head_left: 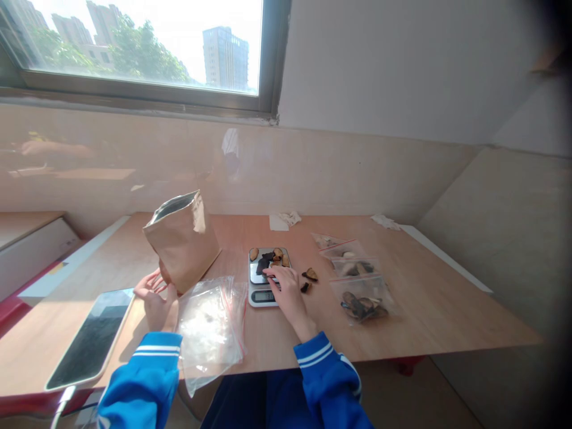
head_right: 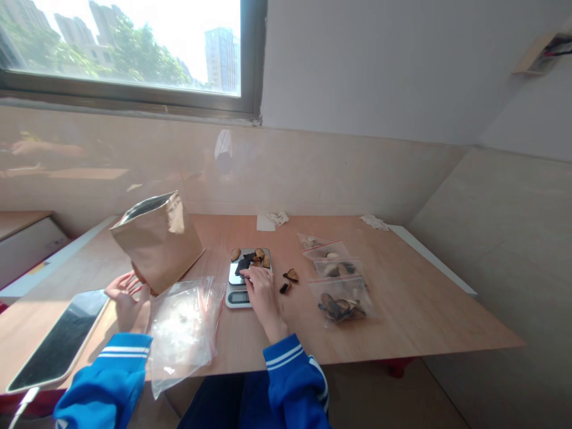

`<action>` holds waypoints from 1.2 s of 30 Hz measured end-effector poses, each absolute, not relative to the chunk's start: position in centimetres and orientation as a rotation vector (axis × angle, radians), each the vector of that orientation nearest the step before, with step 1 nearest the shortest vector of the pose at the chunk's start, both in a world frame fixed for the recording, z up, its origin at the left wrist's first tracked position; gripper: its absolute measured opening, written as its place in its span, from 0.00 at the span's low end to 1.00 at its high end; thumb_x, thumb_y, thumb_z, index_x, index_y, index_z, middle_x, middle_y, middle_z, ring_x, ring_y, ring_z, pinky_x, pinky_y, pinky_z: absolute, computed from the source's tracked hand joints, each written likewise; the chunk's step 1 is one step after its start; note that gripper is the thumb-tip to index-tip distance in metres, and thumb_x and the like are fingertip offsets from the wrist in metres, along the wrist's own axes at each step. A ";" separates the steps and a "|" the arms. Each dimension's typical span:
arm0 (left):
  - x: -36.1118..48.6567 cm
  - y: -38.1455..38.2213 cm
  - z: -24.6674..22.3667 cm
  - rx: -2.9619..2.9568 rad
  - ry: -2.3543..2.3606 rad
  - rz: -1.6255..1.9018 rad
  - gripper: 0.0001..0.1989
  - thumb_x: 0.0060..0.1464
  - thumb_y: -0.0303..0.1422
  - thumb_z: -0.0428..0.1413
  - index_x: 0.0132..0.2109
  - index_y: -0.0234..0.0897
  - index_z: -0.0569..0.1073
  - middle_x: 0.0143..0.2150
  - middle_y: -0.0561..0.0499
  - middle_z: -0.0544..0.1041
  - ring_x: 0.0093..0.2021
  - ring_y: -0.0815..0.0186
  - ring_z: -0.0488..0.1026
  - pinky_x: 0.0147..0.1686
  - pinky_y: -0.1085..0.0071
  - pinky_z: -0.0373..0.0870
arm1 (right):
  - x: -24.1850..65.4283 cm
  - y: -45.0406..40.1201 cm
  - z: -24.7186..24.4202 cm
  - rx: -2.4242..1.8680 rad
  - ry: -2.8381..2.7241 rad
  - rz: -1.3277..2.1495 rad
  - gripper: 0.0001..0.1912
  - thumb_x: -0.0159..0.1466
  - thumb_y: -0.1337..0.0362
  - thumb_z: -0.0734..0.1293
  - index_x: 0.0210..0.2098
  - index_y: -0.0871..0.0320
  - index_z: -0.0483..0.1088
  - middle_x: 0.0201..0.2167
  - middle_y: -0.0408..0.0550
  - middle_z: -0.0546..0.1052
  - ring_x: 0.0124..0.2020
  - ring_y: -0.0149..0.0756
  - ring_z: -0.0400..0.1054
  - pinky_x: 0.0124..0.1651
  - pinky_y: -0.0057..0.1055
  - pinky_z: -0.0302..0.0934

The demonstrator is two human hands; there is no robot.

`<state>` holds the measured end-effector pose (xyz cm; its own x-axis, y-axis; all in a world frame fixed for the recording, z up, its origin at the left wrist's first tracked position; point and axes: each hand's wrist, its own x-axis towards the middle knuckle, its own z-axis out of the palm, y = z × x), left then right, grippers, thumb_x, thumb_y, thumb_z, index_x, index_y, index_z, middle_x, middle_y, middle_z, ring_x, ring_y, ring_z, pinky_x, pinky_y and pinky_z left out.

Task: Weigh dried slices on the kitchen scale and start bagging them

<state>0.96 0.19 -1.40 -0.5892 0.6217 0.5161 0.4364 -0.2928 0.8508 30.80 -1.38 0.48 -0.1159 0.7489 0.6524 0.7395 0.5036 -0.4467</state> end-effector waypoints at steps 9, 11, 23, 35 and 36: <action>1.2 0.0 -1.1 1.336 1.770 2.007 0.29 0.42 0.28 0.59 0.50 0.36 0.56 0.51 0.35 0.69 0.48 0.54 0.74 0.46 0.50 0.71 | 32.9 -2.8 -0.9 -1.310 -1.772 -0.056 0.18 0.65 0.72 0.55 0.48 0.52 0.70 0.48 0.48 0.74 0.52 0.38 0.66 0.55 0.40 0.52; 1.2 0.0 -1.0 1.325 1.767 2.011 0.29 0.42 0.29 0.59 0.50 0.36 0.56 0.51 0.35 0.69 0.48 0.54 0.74 0.46 0.48 0.71 | 34.1 -3.4 -1.7 -1.401 -1.644 -0.085 0.17 0.65 0.71 0.54 0.45 0.53 0.71 0.47 0.50 0.73 0.51 0.39 0.65 0.54 0.41 0.53; 1.1 0.1 -0.9 1.313 1.773 2.028 0.26 0.42 0.29 0.58 0.47 0.39 0.55 0.51 0.39 0.69 0.48 0.56 0.73 0.46 0.52 0.71 | 36.8 -3.8 -4.6 -1.533 -1.563 0.008 0.17 0.61 0.72 0.56 0.46 0.57 0.69 0.44 0.54 0.73 0.47 0.43 0.65 0.50 0.42 0.60; 1.0 0.2 -0.9 1.300 1.762 2.030 0.26 0.41 0.28 0.59 0.47 0.39 0.56 0.50 0.40 0.69 0.48 0.57 0.73 0.46 0.57 0.72 | 36.4 -4.7 -2.8 -1.488 -1.333 0.057 0.11 0.63 0.66 0.60 0.43 0.57 0.70 0.43 0.53 0.75 0.47 0.42 0.66 0.53 0.43 0.60; 0.9 0.2 -1.0 1.307 1.755 2.026 0.26 0.41 0.28 0.59 0.47 0.39 0.56 0.50 0.40 0.69 0.48 0.57 0.73 0.46 0.57 0.72 | 36.2 -4.8 -2.7 -1.467 -1.320 0.060 0.11 0.64 0.65 0.60 0.44 0.57 0.69 0.43 0.53 0.75 0.47 0.42 0.66 0.52 0.43 0.60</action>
